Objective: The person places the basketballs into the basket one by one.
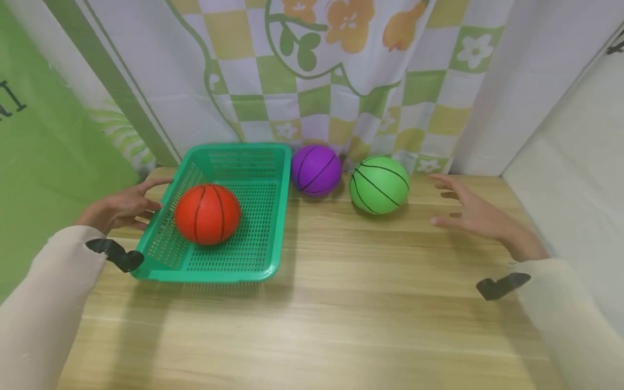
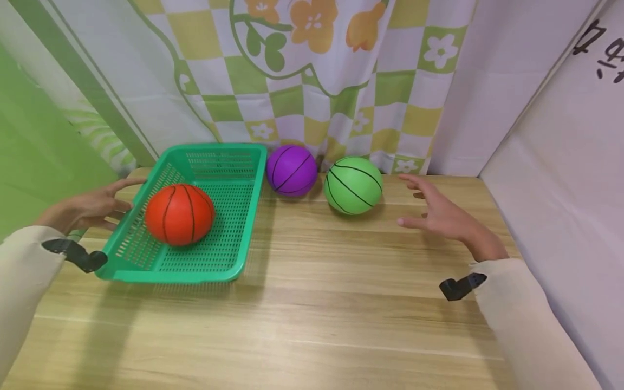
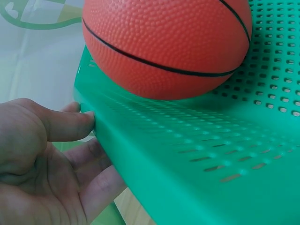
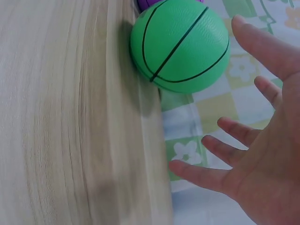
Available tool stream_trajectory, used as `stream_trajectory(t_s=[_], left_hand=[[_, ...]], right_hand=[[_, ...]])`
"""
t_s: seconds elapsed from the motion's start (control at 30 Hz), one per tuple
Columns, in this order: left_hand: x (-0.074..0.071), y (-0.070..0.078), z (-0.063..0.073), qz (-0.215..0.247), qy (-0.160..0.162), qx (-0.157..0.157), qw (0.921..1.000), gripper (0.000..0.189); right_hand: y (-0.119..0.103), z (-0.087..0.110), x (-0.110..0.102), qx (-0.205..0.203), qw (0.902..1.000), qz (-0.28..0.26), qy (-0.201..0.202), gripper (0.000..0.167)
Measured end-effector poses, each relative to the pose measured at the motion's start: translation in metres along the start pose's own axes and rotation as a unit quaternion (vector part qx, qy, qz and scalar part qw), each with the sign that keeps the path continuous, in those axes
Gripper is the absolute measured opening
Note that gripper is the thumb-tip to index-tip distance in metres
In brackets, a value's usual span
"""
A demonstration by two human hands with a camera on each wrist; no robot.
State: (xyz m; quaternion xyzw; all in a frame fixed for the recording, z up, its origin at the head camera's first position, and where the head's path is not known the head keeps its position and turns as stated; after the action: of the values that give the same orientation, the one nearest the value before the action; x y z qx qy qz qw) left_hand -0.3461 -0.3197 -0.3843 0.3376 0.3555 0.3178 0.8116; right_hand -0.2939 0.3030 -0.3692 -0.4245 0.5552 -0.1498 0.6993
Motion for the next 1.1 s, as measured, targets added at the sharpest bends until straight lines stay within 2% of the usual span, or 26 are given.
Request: stream_trajectory(t_s=[0.17, 0.33, 0.5, 0.87, 1.1], left_hand=[[0.003, 0.001, 0.001, 0.004, -0.002, -0.006, 1.0000, 0.080], [0.003, -0.001, -0.002, 0.008, 0.000, -0.008, 0.9999, 0.080], [0.000, -0.001, 0.000, -0.003, 0.008, -0.003, 1.0000, 0.080], [0.002, 0.000, 0.001, 0.000, 0.007, -0.004, 1.0000, 0.080], [0.001, 0.000, 0.002, 0.002, 0.009, -0.005, 0.9999, 0.080]], right_hand=[[0.009, -0.001, 0.004, 0.010, 0.9997, -0.004, -0.022, 0.105], [0.014, -0.004, 0.006, 0.002, 0.9997, -0.019, -0.013, 0.108], [0.014, -0.015, 0.008, 0.003, 0.9991, -0.043, 0.000, 0.108], [0.019, -0.040, 0.020, 0.023, 0.9954, -0.092, -0.015, 0.107], [0.023, -0.053, 0.022, 0.023, 0.9924, -0.121, -0.008, 0.105]])
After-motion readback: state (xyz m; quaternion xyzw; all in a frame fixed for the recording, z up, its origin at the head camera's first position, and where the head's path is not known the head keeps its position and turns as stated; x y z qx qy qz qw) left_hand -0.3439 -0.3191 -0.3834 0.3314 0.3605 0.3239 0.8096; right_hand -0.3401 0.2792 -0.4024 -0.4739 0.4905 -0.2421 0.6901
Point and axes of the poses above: each hand's wrist, its own z-axis away from the middle knuckle, its own x-axis out of the palm, y = z × x, the point moved 10 cm from there along -z, towards the middle knuckle, and after that the axes turned 3 degrees about -y, right-handed, at the moved point
